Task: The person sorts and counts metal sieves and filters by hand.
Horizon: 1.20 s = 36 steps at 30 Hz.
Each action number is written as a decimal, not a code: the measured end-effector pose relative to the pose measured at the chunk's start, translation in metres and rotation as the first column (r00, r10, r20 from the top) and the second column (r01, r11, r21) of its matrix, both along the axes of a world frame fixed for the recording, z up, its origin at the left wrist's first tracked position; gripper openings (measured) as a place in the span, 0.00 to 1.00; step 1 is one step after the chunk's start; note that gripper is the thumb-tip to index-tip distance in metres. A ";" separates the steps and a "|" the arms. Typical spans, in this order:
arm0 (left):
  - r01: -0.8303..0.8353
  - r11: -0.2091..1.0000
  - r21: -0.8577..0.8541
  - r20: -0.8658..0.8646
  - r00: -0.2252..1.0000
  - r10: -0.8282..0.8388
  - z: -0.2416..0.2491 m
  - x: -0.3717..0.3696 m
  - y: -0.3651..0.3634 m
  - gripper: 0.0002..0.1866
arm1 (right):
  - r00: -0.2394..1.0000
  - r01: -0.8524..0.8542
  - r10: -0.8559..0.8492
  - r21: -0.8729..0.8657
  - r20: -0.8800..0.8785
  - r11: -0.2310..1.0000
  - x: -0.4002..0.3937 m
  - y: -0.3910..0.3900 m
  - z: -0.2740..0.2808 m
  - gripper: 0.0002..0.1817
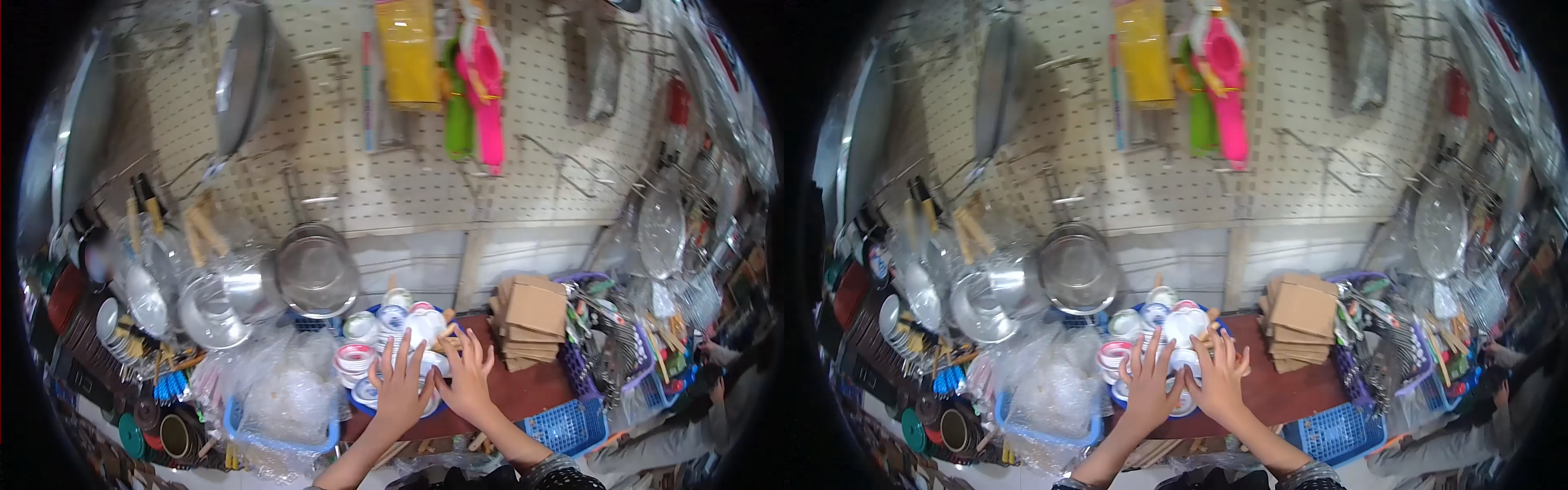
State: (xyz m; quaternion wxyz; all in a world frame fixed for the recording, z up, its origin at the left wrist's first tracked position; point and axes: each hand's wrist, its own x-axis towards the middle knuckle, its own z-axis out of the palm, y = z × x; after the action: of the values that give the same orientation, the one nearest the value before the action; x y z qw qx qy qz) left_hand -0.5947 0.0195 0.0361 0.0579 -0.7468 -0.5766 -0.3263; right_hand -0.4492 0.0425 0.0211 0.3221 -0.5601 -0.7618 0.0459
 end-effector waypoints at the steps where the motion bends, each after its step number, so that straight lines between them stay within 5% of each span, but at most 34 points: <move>1: 0.066 0.997 -0.030 0.009 0.998 -0.066 -0.002 0.017 -0.004 0.30 | 1.000 0.028 -0.028 -0.001 -0.001 1.000 0.022 -0.010 0.003 0.32; 8: 0.428 0.898 -0.104 0.135 0.900 -0.414 -0.008 0.148 -0.011 0.29 | 0.964 0.205 -0.199 0.017 -0.176 0.979 0.184 -0.073 0.027 0.21; 14: 0.602 0.798 -0.043 0.238 0.782 -0.577 0.016 0.273 -0.005 0.22 | 0.855 0.141 -0.130 -0.015 -0.502 0.990 0.319 -0.112 0.057 0.12; 21: 0.684 0.728 -0.041 0.156 0.724 -0.672 0.043 0.388 0.042 0.17 | 0.810 0.270 -0.270 -0.078 -0.520 0.960 0.454 -0.111 0.036 0.10; 25: 0.727 0.687 -0.003 -0.050 0.686 -0.726 0.030 0.446 0.086 0.11 | 0.876 0.297 -0.320 -0.117 -0.361 0.948 0.525 -0.091 0.006 0.09; 31: 0.808 0.583 -0.082 -0.354 0.523 -0.775 0.002 0.471 0.117 0.08 | 0.937 0.272 -0.269 -0.022 -0.222 0.962 0.563 -0.043 -0.045 0.07; 36: 0.825 0.526 -0.208 -0.410 0.415 -0.813 0.000 0.491 0.148 0.08 | 0.967 0.214 -0.197 0.096 -0.159 0.972 0.577 0.022 -0.061 0.07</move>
State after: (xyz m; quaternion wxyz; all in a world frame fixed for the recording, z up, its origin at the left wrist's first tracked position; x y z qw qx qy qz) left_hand -0.1033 0.1674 0.0366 0.0357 -0.9849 -0.1033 -0.1340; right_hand 0.1280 0.0643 -0.0397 0.4118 -0.6122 -0.6750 0.0108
